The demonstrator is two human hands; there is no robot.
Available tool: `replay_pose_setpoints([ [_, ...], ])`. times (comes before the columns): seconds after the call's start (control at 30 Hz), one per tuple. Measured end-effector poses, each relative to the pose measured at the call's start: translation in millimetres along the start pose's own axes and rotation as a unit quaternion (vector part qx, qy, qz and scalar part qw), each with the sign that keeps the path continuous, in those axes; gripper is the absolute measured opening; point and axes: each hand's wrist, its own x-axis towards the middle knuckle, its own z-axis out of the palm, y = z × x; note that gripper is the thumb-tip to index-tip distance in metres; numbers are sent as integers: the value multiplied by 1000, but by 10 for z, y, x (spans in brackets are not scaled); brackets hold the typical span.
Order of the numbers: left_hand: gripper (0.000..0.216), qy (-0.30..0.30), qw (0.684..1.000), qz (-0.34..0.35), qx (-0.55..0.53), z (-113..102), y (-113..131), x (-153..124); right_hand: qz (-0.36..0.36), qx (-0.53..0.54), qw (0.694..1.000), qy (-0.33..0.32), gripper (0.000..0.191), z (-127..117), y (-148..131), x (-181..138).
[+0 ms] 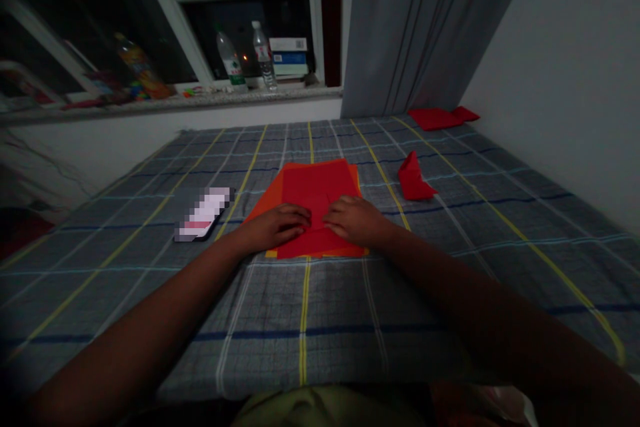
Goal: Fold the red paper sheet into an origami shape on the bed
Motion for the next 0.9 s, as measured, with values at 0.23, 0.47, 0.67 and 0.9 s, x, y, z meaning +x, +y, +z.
replay_pose_setpoints([
  [0.23,41,-1,993,-84,85,27,-20,-25,48,17,998,-23,27,48,15,9],
  [0.47,52,14,983,-134,123,95,-76,-32,65,1,996,-54,27,-4,-7,21],
  [0.67,36,106,972,-150,149,91,-81,-11,27,35,999,-29,28,-4,-58,19],
  [0.9,29,52,988,-77,120,102,162,82,-36,172,984,12,37,93,-153,12],
])
